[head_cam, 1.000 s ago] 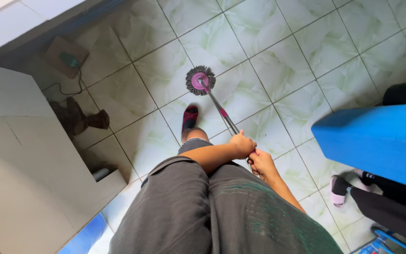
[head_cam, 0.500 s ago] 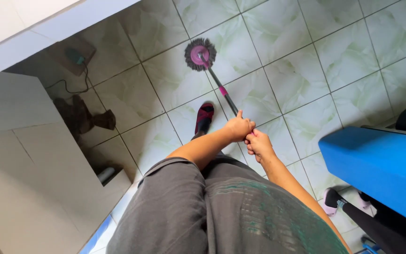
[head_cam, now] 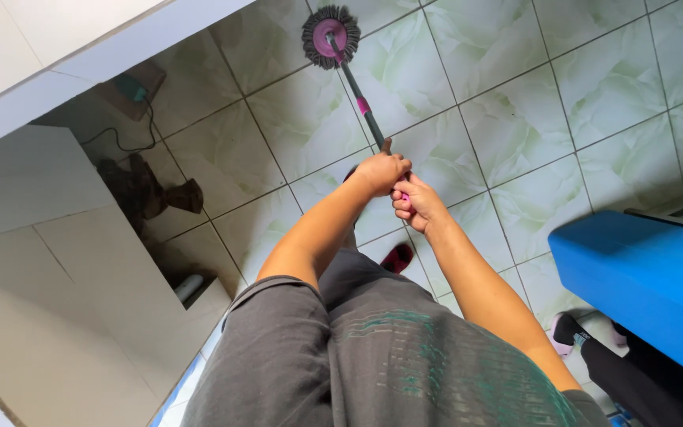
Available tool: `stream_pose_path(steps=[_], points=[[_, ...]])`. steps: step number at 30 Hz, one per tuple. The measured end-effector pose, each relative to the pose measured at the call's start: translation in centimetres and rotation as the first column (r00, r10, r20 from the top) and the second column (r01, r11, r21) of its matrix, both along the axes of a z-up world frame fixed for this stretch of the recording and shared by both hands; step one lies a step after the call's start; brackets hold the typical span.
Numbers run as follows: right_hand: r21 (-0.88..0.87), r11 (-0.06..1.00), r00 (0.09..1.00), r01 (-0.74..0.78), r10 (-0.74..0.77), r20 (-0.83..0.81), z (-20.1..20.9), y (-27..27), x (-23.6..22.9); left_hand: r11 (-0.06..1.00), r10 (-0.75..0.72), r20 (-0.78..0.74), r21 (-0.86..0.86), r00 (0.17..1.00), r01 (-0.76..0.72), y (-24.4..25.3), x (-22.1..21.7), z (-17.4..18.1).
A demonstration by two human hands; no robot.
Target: Mopping the tiled floor in a water storage and filtration area.
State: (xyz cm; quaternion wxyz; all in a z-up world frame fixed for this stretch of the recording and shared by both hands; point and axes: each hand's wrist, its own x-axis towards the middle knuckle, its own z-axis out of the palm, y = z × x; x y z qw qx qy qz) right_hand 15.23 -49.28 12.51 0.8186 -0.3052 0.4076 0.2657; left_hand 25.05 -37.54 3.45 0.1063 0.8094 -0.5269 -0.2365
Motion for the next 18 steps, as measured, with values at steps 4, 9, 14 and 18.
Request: stream_pose_path(steps=[4,9,14,18], points=[[-0.087,0.996,1.000,-0.002,0.001,-0.005,1.8,-2.1,-5.0,1.000,0.012,0.039,-0.024,0.999,-0.011,-2.8,-4.9,1.8],[-0.025,0.994,0.993,0.108,-0.109,-0.043,3.0,-6.2,-17.6,0.994,-0.112,-0.085,-0.019,0.990,0.111,-7.3,-15.9,3.7],[-0.075,0.984,0.979,0.161,-0.168,-0.111,4.7,-8.3,-31.3,0.947,-0.274,-0.196,0.118,0.942,0.300,-11.4,-27.4,8.3],[-0.138,0.973,0.966,0.185,-0.205,-0.154,5.4,-9.5,-37.7,0.908,-0.329,-0.276,0.170,0.903,0.382,-13.2,-33.4,10.1]])
